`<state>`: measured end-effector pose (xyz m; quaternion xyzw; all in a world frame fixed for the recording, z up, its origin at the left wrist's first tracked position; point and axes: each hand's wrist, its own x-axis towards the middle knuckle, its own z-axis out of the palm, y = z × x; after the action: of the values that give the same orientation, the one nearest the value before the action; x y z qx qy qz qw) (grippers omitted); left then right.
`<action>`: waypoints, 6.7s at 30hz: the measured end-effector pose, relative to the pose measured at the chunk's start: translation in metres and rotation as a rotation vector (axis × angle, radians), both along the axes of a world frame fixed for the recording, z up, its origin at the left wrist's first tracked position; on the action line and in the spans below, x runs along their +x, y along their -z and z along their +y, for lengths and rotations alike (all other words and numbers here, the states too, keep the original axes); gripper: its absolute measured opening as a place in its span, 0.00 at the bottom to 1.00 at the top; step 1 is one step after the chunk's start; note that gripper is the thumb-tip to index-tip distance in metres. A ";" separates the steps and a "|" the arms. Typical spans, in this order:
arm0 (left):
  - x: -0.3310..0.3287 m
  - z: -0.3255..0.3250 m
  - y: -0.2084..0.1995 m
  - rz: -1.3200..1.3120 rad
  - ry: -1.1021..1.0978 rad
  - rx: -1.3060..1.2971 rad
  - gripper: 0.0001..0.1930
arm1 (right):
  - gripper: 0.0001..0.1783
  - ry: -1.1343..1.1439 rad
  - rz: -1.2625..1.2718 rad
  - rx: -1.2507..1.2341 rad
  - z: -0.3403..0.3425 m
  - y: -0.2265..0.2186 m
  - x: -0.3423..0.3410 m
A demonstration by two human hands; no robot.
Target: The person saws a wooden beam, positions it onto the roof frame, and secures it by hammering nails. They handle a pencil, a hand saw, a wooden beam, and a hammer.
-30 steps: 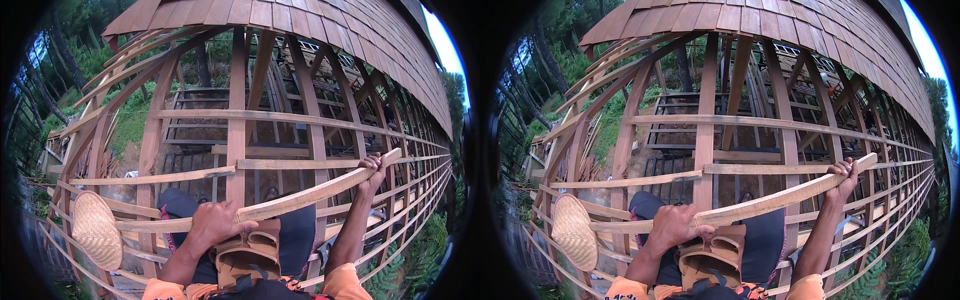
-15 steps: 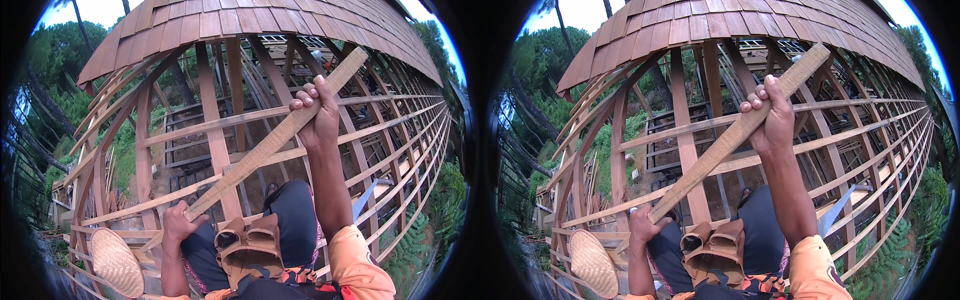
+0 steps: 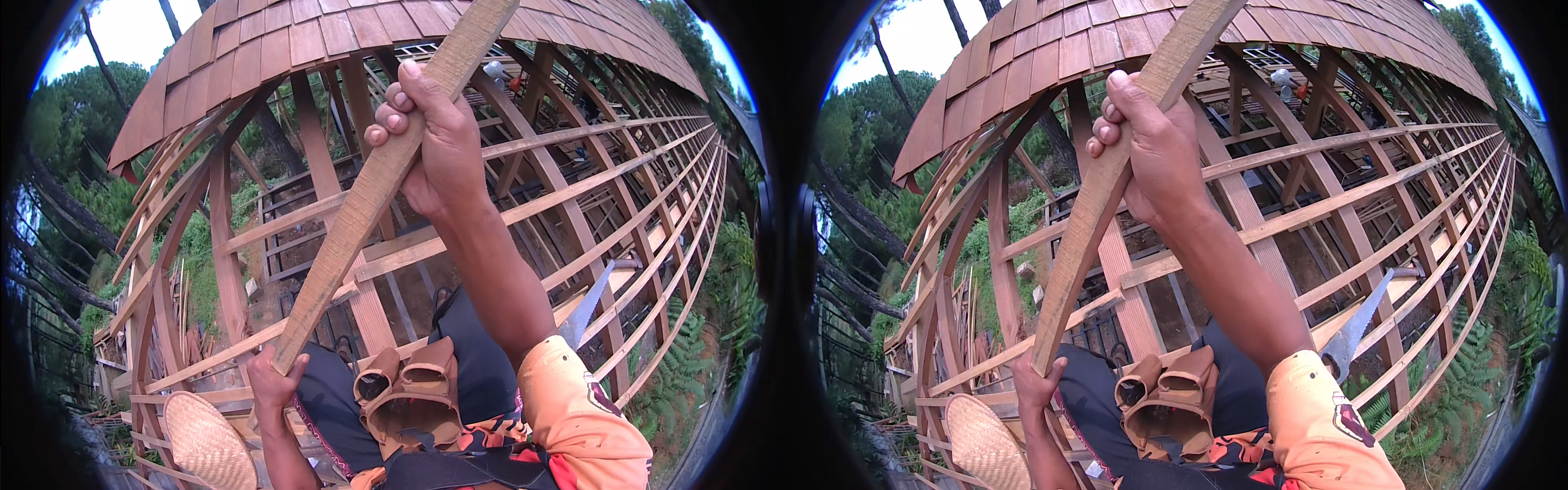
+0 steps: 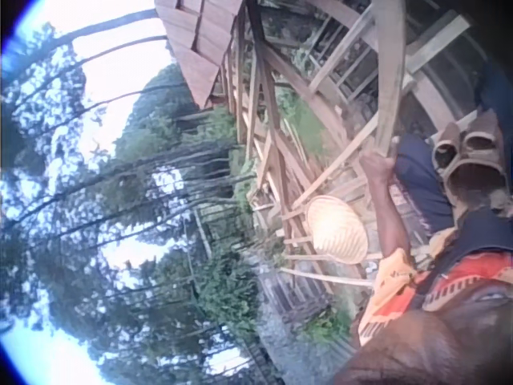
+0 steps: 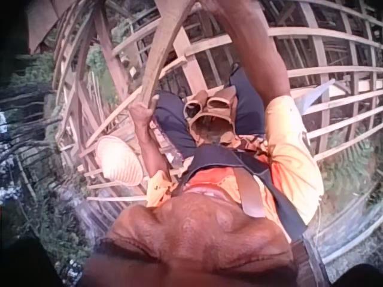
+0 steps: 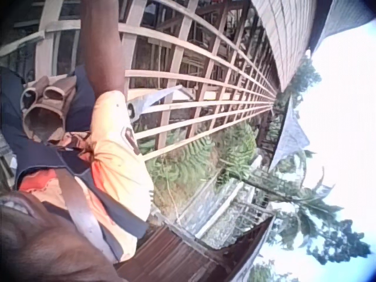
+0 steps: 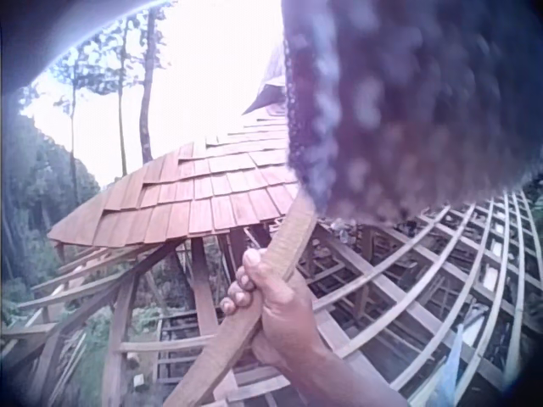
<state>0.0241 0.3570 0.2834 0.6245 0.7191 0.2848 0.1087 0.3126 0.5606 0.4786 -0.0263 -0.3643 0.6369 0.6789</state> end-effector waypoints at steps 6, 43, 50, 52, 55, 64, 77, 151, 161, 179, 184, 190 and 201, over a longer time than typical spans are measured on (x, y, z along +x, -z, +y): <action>0.057 -0.016 -0.062 0.039 0.092 0.000 0.23 | 0.11 -0.050 0.174 -0.207 0.071 0.053 0.075; -0.011 0.040 0.018 0.370 0.175 -0.157 0.34 | 0.25 0.704 0.269 -0.518 0.034 0.168 0.300; 0.000 0.072 -0.029 0.445 0.243 -0.146 0.39 | 0.24 0.757 0.211 -0.758 0.020 0.242 0.345; 0.001 0.076 -0.030 0.419 0.279 -0.105 0.36 | 0.22 0.694 0.156 -0.733 0.015 0.252 0.354; -0.013 0.084 -0.012 0.468 0.324 0.039 0.33 | 0.22 0.681 0.211 -0.705 0.016 0.273 0.358; -0.017 0.091 -0.015 0.527 0.334 0.023 0.30 | 0.27 0.591 0.283 -0.676 0.021 0.289 0.360; 0.032 0.084 -0.014 0.529 0.431 -0.143 0.26 | 0.26 0.525 0.660 -0.331 -0.048 0.295 0.376; 0.110 0.193 0.003 -0.516 0.661 -0.968 0.27 | 0.46 1.177 -1.858 -0.096 0.029 0.362 0.222; 0.057 0.103 0.012 -0.385 0.483 -0.397 0.23 | 0.43 1.087 -1.503 0.027 -0.030 0.270 0.185; -0.033 0.030 0.116 -1.593 -0.370 0.674 0.28 | 0.20 0.344 -1.356 0.089 -0.101 0.292 0.035; -0.033 0.039 0.120 -1.490 -0.355 0.560 0.35 | 0.20 0.427 -1.453 0.099 -0.113 0.307 0.046; -0.031 0.037 0.109 -1.376 -0.335 0.543 0.39 | 0.20 0.470 -1.455 0.073 -0.107 0.304 0.039; -0.025 0.015 0.130 -1.305 -0.217 0.684 0.33 | 0.17 0.285 -1.583 -0.018 -0.110 0.295 0.025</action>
<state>-0.0005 0.3715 0.1530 0.2528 0.4373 0.8148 0.2846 0.3372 0.4508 0.1836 -0.5217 -0.7255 0.3393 0.2937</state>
